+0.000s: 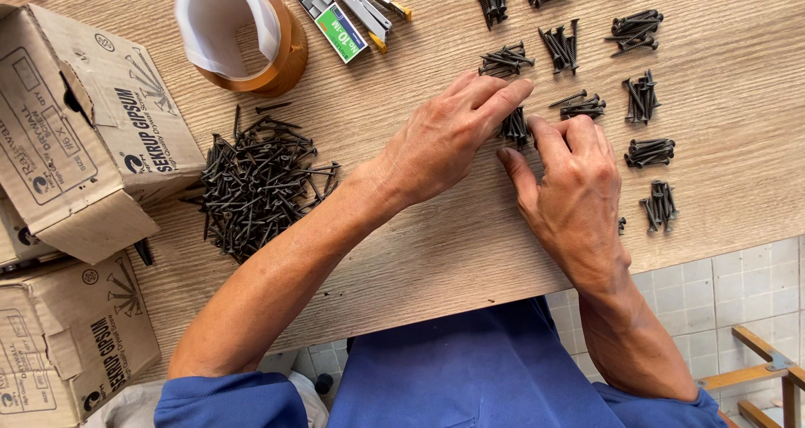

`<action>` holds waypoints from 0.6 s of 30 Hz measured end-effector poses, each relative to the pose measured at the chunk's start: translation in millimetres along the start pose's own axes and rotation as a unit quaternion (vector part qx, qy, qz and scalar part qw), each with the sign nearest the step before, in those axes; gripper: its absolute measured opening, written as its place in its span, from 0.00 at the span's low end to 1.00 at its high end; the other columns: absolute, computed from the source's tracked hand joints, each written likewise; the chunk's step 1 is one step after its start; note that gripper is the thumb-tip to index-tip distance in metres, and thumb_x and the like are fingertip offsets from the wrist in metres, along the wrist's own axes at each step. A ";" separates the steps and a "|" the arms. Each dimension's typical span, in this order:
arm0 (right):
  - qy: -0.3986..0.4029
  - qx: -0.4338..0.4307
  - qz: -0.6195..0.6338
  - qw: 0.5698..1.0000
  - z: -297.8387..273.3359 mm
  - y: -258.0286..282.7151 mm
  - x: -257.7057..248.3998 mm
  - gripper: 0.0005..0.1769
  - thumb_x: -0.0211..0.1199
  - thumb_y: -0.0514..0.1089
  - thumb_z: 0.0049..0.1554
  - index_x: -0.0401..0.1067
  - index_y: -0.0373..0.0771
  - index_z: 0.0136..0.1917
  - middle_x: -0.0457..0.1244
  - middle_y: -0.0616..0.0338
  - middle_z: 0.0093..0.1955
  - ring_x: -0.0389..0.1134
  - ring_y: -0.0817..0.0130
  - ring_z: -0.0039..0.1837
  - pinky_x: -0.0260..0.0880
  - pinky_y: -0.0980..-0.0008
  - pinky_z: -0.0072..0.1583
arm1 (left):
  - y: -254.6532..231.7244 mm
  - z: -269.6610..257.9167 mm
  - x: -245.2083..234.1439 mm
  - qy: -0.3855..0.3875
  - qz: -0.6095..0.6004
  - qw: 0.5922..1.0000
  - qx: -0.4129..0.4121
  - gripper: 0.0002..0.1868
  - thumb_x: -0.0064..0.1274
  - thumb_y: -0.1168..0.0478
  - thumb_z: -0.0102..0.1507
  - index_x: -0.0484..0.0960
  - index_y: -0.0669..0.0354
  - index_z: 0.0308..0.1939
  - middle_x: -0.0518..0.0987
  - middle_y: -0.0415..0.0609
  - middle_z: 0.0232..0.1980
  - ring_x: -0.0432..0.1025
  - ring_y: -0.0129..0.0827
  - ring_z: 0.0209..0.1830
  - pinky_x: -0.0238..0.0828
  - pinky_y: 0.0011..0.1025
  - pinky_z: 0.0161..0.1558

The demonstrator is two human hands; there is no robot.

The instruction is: The person sorts a large pile of black screws on a wooden table into smaller, organized groups. They pick up handfuls of screws and arrange them into neat piles across the surface.

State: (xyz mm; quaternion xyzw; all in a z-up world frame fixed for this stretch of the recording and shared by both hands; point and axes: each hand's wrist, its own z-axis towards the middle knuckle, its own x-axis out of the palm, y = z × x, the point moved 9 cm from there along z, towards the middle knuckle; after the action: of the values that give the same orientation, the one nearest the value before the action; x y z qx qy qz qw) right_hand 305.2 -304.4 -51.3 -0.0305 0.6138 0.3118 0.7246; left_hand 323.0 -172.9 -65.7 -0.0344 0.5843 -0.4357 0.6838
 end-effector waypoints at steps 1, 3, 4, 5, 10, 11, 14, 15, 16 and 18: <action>0.000 0.000 0.000 1.000 0.4 0.4 -0.5 0.22 0.74 0.52 0.66 0.78 0.34 0.64 0.59 0.52 0.48 0.69 0.45 0.56 0.72 0.48 0.58 | 0.2 0.2 -0.2 0.000 0.000 1.000 0.000 0.31 0.48 0.78 0.68 0.67 0.60 0.75 0.78 0.56 0.56 0.75 0.54 0.57 0.74 0.46 0.68; -0.005 -0.007 0.010 1.000 1.2 1.9 -2.7 0.22 0.75 0.51 0.66 0.78 0.33 0.63 0.59 0.52 0.47 0.70 0.45 0.56 0.72 0.48 0.57 | -0.3 1.0 -3.4 -0.017 -0.011 1.000 0.004 0.27 0.48 0.76 0.70 0.68 0.62 0.73 0.78 0.56 0.54 0.75 0.53 0.58 0.77 0.44 0.63; -0.005 -0.008 0.009 1.000 1.8 3.0 -5.1 0.22 0.75 0.51 0.66 0.78 0.33 0.63 0.59 0.52 0.47 0.70 0.45 0.56 0.72 0.48 0.57 | 0.3 0.4 -2.7 -0.018 -0.011 1.000 0.005 0.27 0.48 0.76 0.70 0.68 0.62 0.73 0.78 0.56 0.54 0.75 0.53 0.58 0.77 0.44 0.63; -0.008 -0.012 0.015 1.000 2.4 5.1 -7.8 0.21 0.75 0.50 0.66 0.78 0.32 0.64 0.60 0.51 0.47 0.70 0.45 0.56 0.72 0.48 0.57 | 1.0 -0.9 -2.7 -0.021 -0.008 1.000 0.004 0.27 0.50 0.75 0.69 0.68 0.62 0.73 0.78 0.56 0.54 0.75 0.52 0.58 0.77 0.44 0.63; -0.017 -0.018 0.032 0.999 1.7 24.2 -17.5 0.20 0.72 0.50 0.70 0.79 0.33 0.65 0.60 0.54 0.47 0.71 0.49 0.57 0.73 0.51 0.58 | -6.6 -16.9 -33.4 -0.037 0.050 0.998 0.005 0.26 0.55 0.72 0.70 0.70 0.62 0.72 0.78 0.55 0.56 0.76 0.50 0.59 0.77 0.43 0.63; 0.002 -0.038 0.043 0.998 2.0 36.6 -15.2 0.22 0.72 0.49 0.68 0.78 0.31 0.67 0.61 0.51 0.47 0.66 0.51 0.53 0.69 0.52 0.55 | -12.6 -20.8 -49.7 -0.023 0.068 0.997 -0.003 0.26 0.56 0.72 0.71 0.70 0.66 0.73 0.80 0.60 0.59 0.77 0.49 0.58 0.80 0.40 0.61; 0.027 -0.103 0.084 0.991 1.2 74.9 -4.1 0.21 0.71 0.47 0.67 0.76 0.30 0.65 0.63 0.48 0.48 0.62 0.52 0.49 0.65 0.52 0.52 | -26.9 -40.3 -106.2 -0.032 0.097 0.994 -0.025 0.22 0.61 0.69 0.72 0.74 0.71 0.69 0.83 0.64 0.59 0.77 0.49 0.54 0.81 0.40 0.57; 0.033 -0.147 0.114 0.982 0.1 92.0 0.0 0.18 0.70 0.45 0.66 0.76 0.31 0.63 0.64 0.47 0.48 0.63 0.50 0.49 0.65 0.51 0.52 | -30.3 -48.5 -129.0 -0.053 0.109 0.992 -0.037 0.19 0.64 0.68 0.72 0.78 0.72 0.64 0.84 0.62 0.56 0.77 0.50 0.51 0.80 0.43 0.55; 0.032 -0.149 0.115 0.982 0.7 101.7 3.8 0.18 0.70 0.45 0.66 0.76 0.31 0.63 0.64 0.47 0.48 0.63 0.50 0.49 0.65 0.51 0.52 | -32.6 -60.5 -140.1 -0.055 0.111 0.992 -0.038 0.19 0.64 0.68 0.72 0.78 0.72 0.64 0.84 0.62 0.56 0.77 0.50 0.51 0.80 0.43 0.55; 0.084 -0.191 0.152 0.966 -2.5 129.3 18.6 0.11 0.66 0.45 0.66 0.75 0.34 0.56 0.63 0.48 0.49 0.64 0.51 0.48 0.65 0.52 0.51 | -32.6 -87.0 -164.3 -0.067 0.124 0.987 -0.073 0.07 0.58 0.67 0.75 0.82 0.69 0.53 0.83 0.55 0.44 0.74 0.44 0.40 0.72 0.40 0.44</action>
State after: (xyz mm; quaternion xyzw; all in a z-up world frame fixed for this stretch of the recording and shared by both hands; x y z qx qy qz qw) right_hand 240.7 -193.9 -25.0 -0.1002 0.5988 0.5262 0.5954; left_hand 243.0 -48.4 51.4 -0.0403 0.5666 -0.3003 0.7662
